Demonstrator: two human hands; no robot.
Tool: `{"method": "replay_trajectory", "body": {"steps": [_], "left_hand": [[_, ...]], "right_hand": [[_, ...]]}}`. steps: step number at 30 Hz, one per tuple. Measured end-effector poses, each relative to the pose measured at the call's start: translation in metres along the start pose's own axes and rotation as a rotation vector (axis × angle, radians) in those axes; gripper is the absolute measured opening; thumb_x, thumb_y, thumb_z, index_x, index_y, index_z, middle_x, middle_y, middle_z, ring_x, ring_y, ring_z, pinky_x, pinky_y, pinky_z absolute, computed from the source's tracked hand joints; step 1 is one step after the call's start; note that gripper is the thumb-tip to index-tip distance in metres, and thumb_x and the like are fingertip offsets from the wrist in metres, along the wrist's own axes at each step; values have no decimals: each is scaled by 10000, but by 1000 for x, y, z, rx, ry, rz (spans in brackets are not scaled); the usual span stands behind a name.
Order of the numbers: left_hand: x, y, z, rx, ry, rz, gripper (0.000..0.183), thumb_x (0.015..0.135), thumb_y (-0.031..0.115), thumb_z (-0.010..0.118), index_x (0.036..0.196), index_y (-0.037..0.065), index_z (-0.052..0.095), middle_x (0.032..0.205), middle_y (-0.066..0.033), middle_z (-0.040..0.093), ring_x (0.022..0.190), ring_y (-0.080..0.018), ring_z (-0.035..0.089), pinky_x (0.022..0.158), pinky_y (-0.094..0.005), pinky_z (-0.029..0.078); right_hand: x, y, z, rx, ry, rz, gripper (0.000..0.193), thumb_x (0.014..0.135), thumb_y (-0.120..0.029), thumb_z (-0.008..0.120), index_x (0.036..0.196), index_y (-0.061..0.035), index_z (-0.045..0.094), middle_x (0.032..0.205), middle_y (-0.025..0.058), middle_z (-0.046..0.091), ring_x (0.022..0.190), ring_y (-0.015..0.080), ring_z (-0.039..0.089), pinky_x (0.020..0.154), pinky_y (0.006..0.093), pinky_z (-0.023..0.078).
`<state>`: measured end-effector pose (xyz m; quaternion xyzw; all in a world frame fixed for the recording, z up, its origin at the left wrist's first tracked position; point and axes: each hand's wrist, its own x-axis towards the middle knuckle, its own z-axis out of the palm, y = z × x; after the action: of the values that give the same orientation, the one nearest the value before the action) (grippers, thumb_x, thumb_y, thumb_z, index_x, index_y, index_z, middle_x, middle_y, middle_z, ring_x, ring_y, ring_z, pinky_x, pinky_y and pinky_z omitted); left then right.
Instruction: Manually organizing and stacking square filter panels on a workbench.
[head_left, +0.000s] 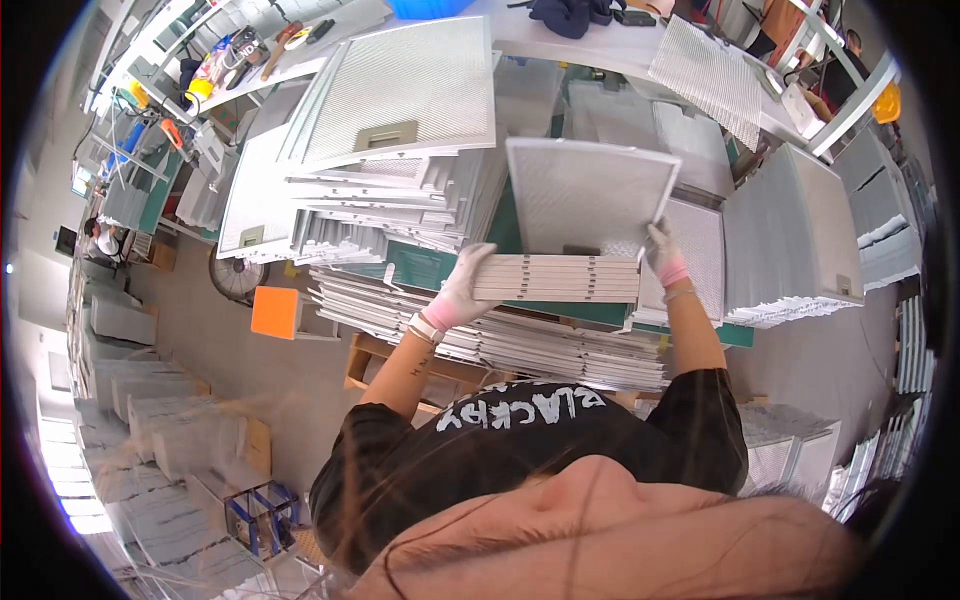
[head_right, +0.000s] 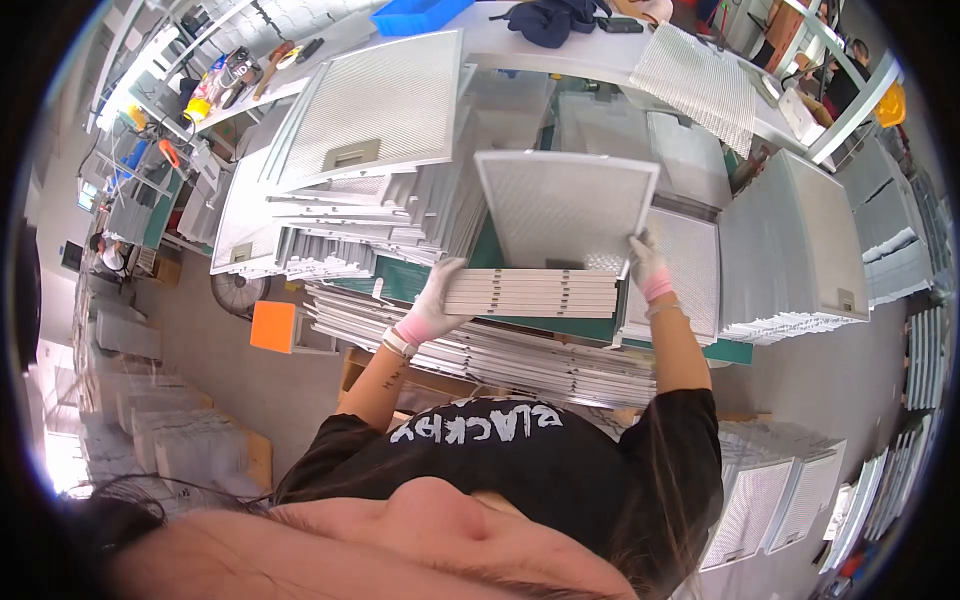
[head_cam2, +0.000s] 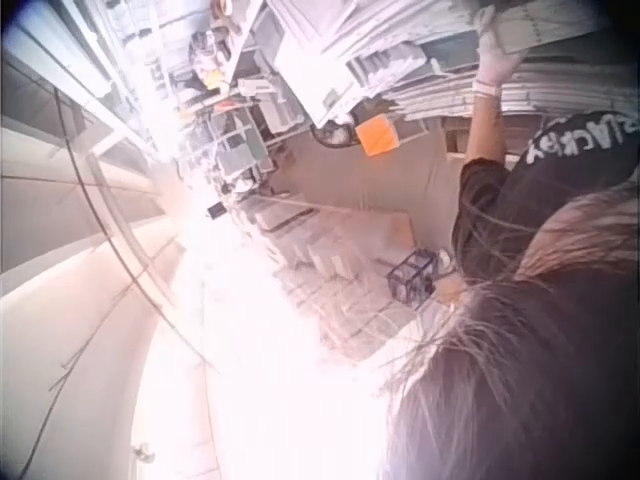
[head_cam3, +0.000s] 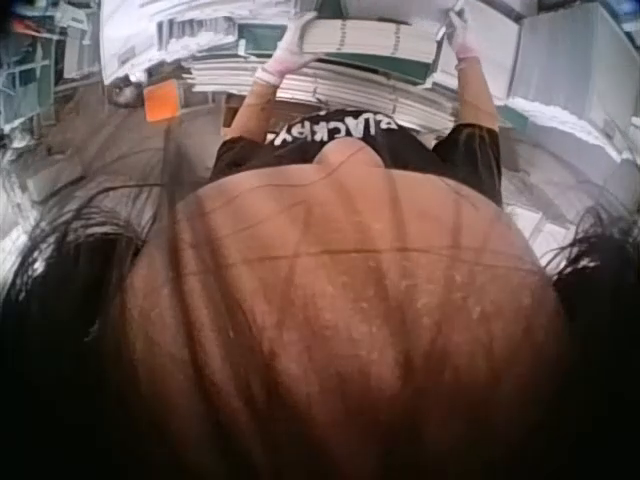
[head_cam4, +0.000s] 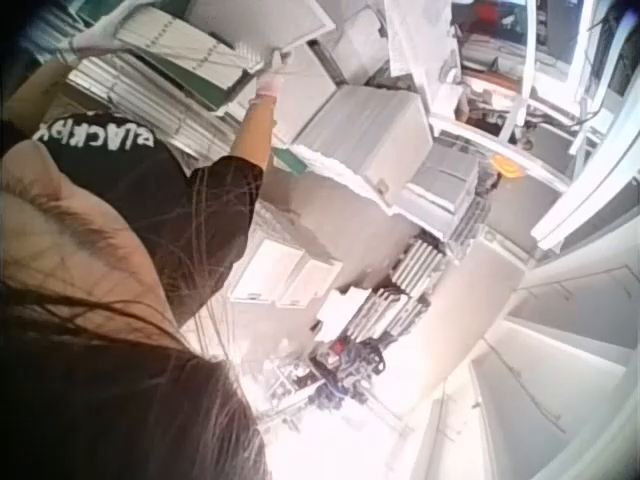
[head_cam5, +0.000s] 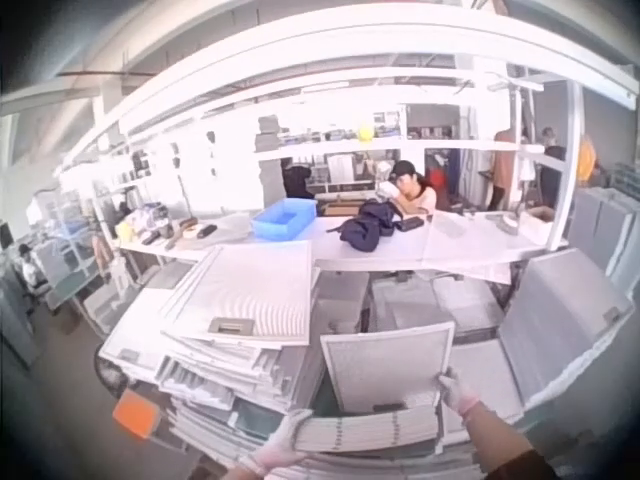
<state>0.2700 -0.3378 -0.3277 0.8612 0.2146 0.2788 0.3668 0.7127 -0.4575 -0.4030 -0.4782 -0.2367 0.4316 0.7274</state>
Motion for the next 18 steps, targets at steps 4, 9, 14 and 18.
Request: {"method": "replay_trajectory", "body": {"steps": [4, 9, 14, 18], "left_hand": [[3, -10, 9, -260, 60, -110, 1246, 672, 23, 874, 1641, 55, 91, 1671, -197, 201, 1444, -350, 424, 1197, -426, 386], [4, -20, 8, -193, 61, -119, 1387, 679, 43, 918, 1666, 108, -55, 1733, -169, 102, 1475, -313, 400, 1169, -423, 428], [3, -20, 3, -215, -12, -141, 1269, 712, 3, 888, 1669, 74, 58, 1694, -187, 234, 1555, -295, 273, 1242, -385, 290], [3, -17, -2, -256, -81, -178, 1216, 709, -15, 870, 1662, 69, 118, 1644, -170, 319, 1512, -280, 342, 1229, -385, 321]], "right_hand": [[19, 54, -11, 91, -45, 195, 454, 941, 36, 506, 1395, 14, 516, 1296, 128, 657, 1211, 233, 613, 1050, 418, 501], [21, 69, -33, -603, -494, 242, 398, 946, -62, 614, 1335, 21, 607, 1252, 118, 692, 1134, 201, 641, 1022, 337, 502], [13, 76, -22, -391, -544, 404, 439, 961, -198, 685, 1347, 1, 620, 1276, 135, 685, 1133, 190, 625, 1028, 323, 486], [2, 55, -8, -869, -660, 285, 696, 951, -285, 719, 1522, -31, 413, 1463, 192, 547, 1370, 267, 499, 1201, 401, 364]]}}
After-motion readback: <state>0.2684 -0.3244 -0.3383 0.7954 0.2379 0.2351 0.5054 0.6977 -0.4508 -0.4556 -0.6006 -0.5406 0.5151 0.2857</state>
